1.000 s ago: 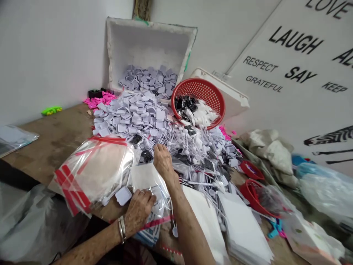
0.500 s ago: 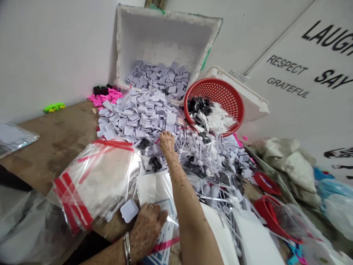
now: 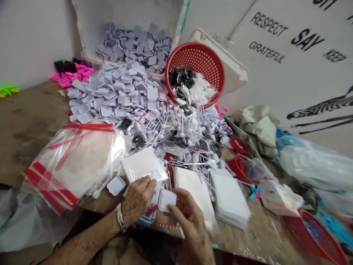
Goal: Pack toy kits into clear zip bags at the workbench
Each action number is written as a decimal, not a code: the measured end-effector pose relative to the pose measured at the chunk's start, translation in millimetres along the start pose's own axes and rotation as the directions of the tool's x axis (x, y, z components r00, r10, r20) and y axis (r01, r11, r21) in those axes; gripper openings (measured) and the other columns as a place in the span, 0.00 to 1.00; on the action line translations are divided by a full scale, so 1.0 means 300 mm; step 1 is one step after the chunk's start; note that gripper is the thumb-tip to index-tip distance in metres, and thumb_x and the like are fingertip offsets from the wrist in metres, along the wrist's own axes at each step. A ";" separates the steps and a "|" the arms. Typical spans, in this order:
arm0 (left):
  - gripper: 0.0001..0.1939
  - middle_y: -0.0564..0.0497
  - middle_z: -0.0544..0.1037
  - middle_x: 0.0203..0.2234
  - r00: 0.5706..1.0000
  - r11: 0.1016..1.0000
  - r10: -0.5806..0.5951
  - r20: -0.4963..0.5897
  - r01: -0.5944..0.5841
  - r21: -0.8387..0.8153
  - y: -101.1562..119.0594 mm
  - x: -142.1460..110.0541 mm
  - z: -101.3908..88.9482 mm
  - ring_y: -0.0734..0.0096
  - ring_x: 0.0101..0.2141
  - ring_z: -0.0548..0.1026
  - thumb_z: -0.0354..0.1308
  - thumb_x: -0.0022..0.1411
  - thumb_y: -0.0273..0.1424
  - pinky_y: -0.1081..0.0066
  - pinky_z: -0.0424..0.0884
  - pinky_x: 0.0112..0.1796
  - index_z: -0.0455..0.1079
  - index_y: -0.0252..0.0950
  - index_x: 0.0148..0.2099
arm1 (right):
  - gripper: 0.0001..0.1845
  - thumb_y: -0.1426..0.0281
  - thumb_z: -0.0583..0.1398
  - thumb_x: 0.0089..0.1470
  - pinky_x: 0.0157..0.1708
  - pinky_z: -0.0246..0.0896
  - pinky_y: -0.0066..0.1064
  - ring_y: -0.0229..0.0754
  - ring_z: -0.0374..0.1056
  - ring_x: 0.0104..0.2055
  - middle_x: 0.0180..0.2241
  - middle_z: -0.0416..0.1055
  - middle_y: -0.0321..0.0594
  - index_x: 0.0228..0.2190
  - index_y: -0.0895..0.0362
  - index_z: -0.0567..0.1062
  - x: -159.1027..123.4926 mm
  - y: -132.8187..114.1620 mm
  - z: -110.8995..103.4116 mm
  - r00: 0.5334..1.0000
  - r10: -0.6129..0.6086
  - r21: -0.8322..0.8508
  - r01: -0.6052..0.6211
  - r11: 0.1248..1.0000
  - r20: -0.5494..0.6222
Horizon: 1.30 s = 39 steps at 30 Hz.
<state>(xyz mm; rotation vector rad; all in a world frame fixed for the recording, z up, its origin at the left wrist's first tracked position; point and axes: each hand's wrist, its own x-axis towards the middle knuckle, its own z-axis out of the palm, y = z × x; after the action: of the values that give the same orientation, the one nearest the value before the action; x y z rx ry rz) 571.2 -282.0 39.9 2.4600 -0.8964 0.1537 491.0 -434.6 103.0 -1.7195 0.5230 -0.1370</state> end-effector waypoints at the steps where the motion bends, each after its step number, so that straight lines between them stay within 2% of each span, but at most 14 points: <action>1: 0.09 0.48 0.74 0.34 1.000 1.000 -0.009 0.002 0.009 0.002 0.010 0.005 -0.006 0.61 0.35 0.75 0.48 0.66 0.21 0.64 0.73 0.35 0.68 0.36 0.42 | 0.23 0.60 0.71 0.43 0.34 0.74 0.36 0.49 0.76 0.37 0.38 0.79 0.44 0.42 0.52 0.77 -0.026 0.042 0.000 0.998 0.054 0.045 -0.055 0.997 0.022; 4: 0.09 0.47 0.75 0.35 1.000 0.999 -0.024 0.016 0.023 0.024 0.054 0.013 -0.011 0.62 0.35 0.76 0.48 0.66 0.21 0.65 0.73 0.34 0.68 0.35 0.42 | 0.27 0.63 0.72 0.42 0.44 0.73 0.39 0.51 0.75 0.47 0.45 0.78 0.45 0.46 0.53 0.76 -0.030 0.139 0.039 0.996 0.078 0.151 -0.083 0.985 0.041; 8: 0.11 0.45 0.75 0.38 0.995 1.000 -0.010 0.104 0.007 0.030 0.136 0.004 0.007 0.62 0.37 0.77 0.50 0.65 0.21 0.66 0.72 0.34 0.69 0.34 0.46 | 0.31 0.63 0.69 0.44 0.47 0.71 0.41 0.49 0.74 0.47 0.47 0.77 0.45 0.51 0.53 0.73 0.042 0.230 0.099 0.993 -0.029 0.235 0.056 0.970 -0.116; 11: 0.11 0.45 0.76 0.39 0.981 1.000 -0.004 0.192 0.006 -0.010 0.164 -0.006 0.013 0.63 0.37 0.76 0.49 0.66 0.23 0.65 0.72 0.36 0.71 0.34 0.47 | 0.29 0.63 0.64 0.47 0.50 0.69 0.44 0.49 0.74 0.48 0.49 0.76 0.44 0.53 0.53 0.73 0.077 0.289 0.103 0.970 -0.181 0.048 0.191 0.980 -0.163; 13: 0.10 0.46 0.77 0.38 0.973 0.998 0.051 0.225 -0.041 -0.050 0.143 -0.006 0.001 0.62 0.40 0.75 0.50 0.68 0.29 0.63 0.71 0.41 0.73 0.36 0.44 | 0.27 0.63 0.61 0.50 0.53 0.66 0.47 0.51 0.72 0.51 0.50 0.76 0.45 0.52 0.54 0.74 0.086 0.317 0.092 0.938 -0.316 -0.158 0.293 0.943 -0.145; 15: 0.12 0.45 0.77 0.42 0.983 0.998 0.066 0.172 -0.064 -0.021 0.092 0.002 -0.019 0.57 0.46 0.73 0.52 0.68 0.37 0.57 0.69 0.47 0.75 0.39 0.45 | 0.25 0.62 0.59 0.54 0.54 0.63 0.49 0.52 0.70 0.52 0.50 0.75 0.49 0.52 0.57 0.73 0.089 0.330 0.085 0.914 -0.390 -0.301 0.344 0.890 -0.110; 17: 0.18 0.40 0.71 0.55 0.998 0.991 -0.062 0.006 0.061 0.119 0.025 0.019 -0.033 0.49 0.54 0.67 0.52 0.68 0.41 0.50 0.65 0.51 0.72 0.40 0.54 | 0.24 0.60 0.57 0.59 0.52 0.64 0.48 0.52 0.70 0.51 0.49 0.74 0.52 0.52 0.60 0.72 0.093 0.328 0.093 0.908 -0.407 -0.391 0.341 0.855 -0.099; 19: 0.26 0.34 0.63 0.62 0.978 0.953 -0.188 -0.088 0.203 0.224 -0.040 0.040 -0.032 0.44 0.58 0.63 0.50 0.68 0.43 0.47 0.62 0.54 0.65 0.35 0.63 | 0.24 0.57 0.57 0.61 0.48 0.66 0.46 0.52 0.71 0.46 0.45 0.75 0.53 0.49 0.61 0.73 0.101 0.319 0.114 0.892 -0.436 -0.475 0.335 0.814 -0.118; 21: 0.31 0.33 0.60 0.64 0.969 0.927 -0.244 -0.046 0.247 0.281 -0.086 0.059 -0.017 0.43 0.59 0.62 0.50 0.68 0.46 0.48 0.62 0.55 0.60 0.33 0.66 | 0.22 0.55 0.55 0.62 0.44 0.66 0.44 0.51 0.71 0.42 0.40 0.76 0.51 0.44 0.61 0.74 0.114 0.308 0.138 0.848 -0.514 -0.559 0.365 0.744 -0.130; 24: 0.34 0.34 0.58 0.66 0.967 0.920 -0.251 0.040 0.225 0.322 -0.115 0.074 0.009 0.42 0.60 0.61 0.52 0.66 0.48 0.49 0.62 0.55 0.58 0.36 0.68 | 0.18 0.57 0.54 0.64 0.41 0.65 0.41 0.49 0.68 0.39 0.35 0.74 0.47 0.37 0.58 0.75 0.138 0.295 0.162 0.759 -0.639 -0.670 0.410 0.620 -0.127; 26: 0.35 0.35 0.56 0.67 0.965 0.917 -0.258 0.058 0.225 0.330 -0.116 0.077 0.016 0.41 0.61 0.61 0.53 0.65 0.48 0.49 0.61 0.56 0.57 0.37 0.68 | 0.15 0.60 0.55 0.65 0.43 0.64 0.41 0.49 0.66 0.41 0.35 0.73 0.47 0.34 0.57 0.74 0.153 0.290 0.165 0.704 -0.700 -0.700 0.441 0.562 -0.119; 29: 0.36 0.35 0.56 0.67 0.958 0.919 -0.274 0.085 0.235 0.316 -0.113 0.081 0.014 0.42 0.60 0.61 0.56 0.64 0.47 0.49 0.62 0.55 0.55 0.38 0.69 | 0.11 0.64 0.57 0.64 0.46 0.64 0.41 0.48 0.66 0.45 0.39 0.74 0.47 0.34 0.57 0.73 0.168 0.291 0.165 0.654 -0.747 -0.670 0.502 0.547 -0.119; 35: 0.38 0.35 0.56 0.67 0.963 0.936 -0.258 0.081 0.228 0.268 -0.128 0.084 0.023 0.43 0.60 0.61 0.59 0.63 0.45 0.49 0.61 0.56 0.55 0.38 0.69 | 0.06 0.66 0.59 0.62 0.45 0.64 0.40 0.46 0.68 0.43 0.38 0.75 0.42 0.32 0.55 0.72 0.180 0.303 0.168 0.653 -0.721 -0.540 0.530 0.654 -0.231; 39: 0.37 0.35 0.57 0.67 0.971 0.943 -0.233 0.061 0.210 0.257 -0.142 0.075 0.043 0.43 0.61 0.60 0.59 0.63 0.45 0.49 0.60 0.57 0.56 0.37 0.69 | 0.04 0.70 0.59 0.61 0.50 0.63 0.44 0.47 0.68 0.47 0.40 0.76 0.42 0.38 0.54 0.75 0.189 0.306 0.158 0.647 -0.753 -0.542 0.592 0.596 -0.122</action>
<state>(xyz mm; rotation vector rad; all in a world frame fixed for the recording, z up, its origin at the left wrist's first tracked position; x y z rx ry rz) 614.5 -273.7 16.6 2.8023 -0.6623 0.0790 534.6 -427.0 -6.4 -2.3225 0.0874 -0.9669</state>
